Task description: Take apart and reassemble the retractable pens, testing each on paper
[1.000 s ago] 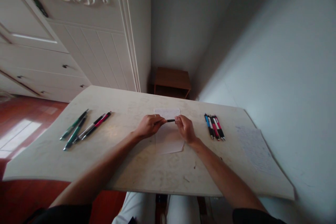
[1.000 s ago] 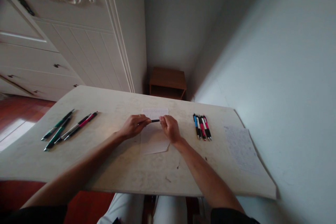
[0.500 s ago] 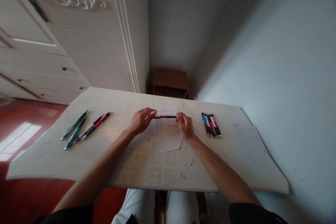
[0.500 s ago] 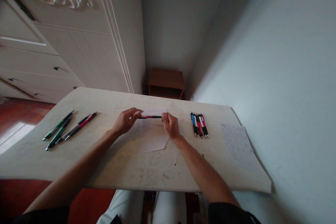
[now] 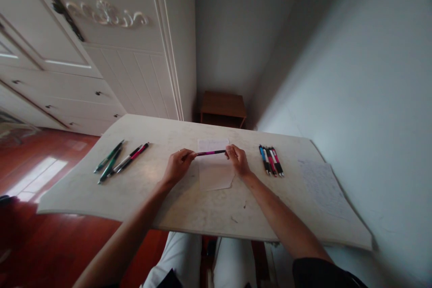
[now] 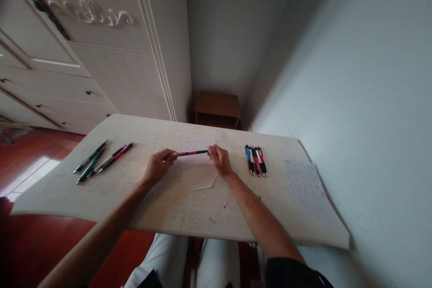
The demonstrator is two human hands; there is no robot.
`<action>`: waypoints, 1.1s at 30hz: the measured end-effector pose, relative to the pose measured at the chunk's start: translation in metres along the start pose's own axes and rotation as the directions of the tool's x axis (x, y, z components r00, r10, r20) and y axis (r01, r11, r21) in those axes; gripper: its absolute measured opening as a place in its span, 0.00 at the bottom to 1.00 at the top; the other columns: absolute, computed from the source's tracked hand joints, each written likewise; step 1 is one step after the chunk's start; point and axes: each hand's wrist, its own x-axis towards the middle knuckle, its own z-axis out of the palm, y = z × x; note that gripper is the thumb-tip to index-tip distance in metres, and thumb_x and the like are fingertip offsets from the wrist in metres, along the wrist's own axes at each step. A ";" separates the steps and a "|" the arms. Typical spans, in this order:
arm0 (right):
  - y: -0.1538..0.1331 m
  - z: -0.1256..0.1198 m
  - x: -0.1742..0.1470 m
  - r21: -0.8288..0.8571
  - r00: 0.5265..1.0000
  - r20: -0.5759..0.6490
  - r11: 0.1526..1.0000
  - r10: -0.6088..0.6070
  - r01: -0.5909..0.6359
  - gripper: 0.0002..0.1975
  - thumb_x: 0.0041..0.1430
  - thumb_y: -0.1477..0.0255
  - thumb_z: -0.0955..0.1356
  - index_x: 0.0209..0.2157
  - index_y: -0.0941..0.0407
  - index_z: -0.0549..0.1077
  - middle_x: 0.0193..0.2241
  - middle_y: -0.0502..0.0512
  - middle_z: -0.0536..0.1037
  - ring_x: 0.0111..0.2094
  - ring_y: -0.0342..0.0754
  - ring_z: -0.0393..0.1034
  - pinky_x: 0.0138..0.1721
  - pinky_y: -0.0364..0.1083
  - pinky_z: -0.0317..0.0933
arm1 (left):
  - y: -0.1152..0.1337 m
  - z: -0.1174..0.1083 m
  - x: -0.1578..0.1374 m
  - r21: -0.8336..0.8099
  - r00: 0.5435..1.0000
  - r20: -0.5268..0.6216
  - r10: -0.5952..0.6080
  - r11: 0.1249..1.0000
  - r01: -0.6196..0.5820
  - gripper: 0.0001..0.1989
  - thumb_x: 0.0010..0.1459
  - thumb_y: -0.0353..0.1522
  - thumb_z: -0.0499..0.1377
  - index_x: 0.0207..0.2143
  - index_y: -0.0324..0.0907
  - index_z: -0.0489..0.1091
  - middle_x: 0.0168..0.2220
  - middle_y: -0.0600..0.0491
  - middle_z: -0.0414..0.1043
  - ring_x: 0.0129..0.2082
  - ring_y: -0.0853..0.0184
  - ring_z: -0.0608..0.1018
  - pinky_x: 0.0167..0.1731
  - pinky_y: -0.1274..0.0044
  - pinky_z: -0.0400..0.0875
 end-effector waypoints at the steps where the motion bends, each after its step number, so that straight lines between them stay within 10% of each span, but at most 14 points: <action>1: -0.001 -0.001 0.000 -0.002 1.000 0.030 1.000 -0.010 0.010 0.21 0.66 0.57 0.59 0.24 0.55 0.65 0.20 0.49 0.67 0.24 0.43 0.63 0.29 0.43 0.58 | 0.001 -0.002 -0.002 0.007 0.999 0.028 -0.034 0.999 0.034 0.18 0.61 0.42 0.54 0.26 0.39 0.71 0.22 0.54 0.71 0.22 0.70 0.71 0.24 0.79 0.63; 14: 0.017 -0.001 0.005 0.172 0.981 0.191 0.985 -0.022 -0.012 0.23 0.57 0.55 0.69 0.48 0.54 0.70 0.42 0.59 0.77 0.41 0.49 0.74 0.43 0.48 0.66 | -0.003 0.000 -0.004 -0.057 0.978 -0.029 -0.208 0.977 0.206 0.25 0.62 0.50 0.47 0.24 0.40 0.66 0.20 0.54 0.67 0.21 0.70 0.69 0.23 0.79 0.62; 21: 0.007 0.000 0.002 -0.077 0.996 0.088 0.996 -0.028 0.034 0.25 0.66 0.53 0.58 0.27 0.56 0.72 0.26 0.54 0.75 0.29 0.47 0.69 0.34 0.45 0.63 | -0.007 0.000 -0.004 -0.037 0.975 -0.027 -0.222 0.975 0.220 0.25 0.62 0.49 0.46 0.25 0.40 0.67 0.22 0.52 0.70 0.22 0.69 0.70 0.22 0.79 0.62; 33: 0.006 -0.002 0.010 -0.013 0.980 0.073 0.983 -0.184 0.186 0.10 0.59 0.62 0.68 0.31 0.54 0.74 0.31 0.54 0.76 0.32 0.48 0.69 0.38 0.47 0.65 | -0.007 0.001 -0.003 -0.041 0.974 -0.045 -0.221 0.975 0.219 0.25 0.61 0.50 0.46 0.24 0.40 0.66 0.21 0.53 0.69 0.21 0.69 0.69 0.22 0.79 0.61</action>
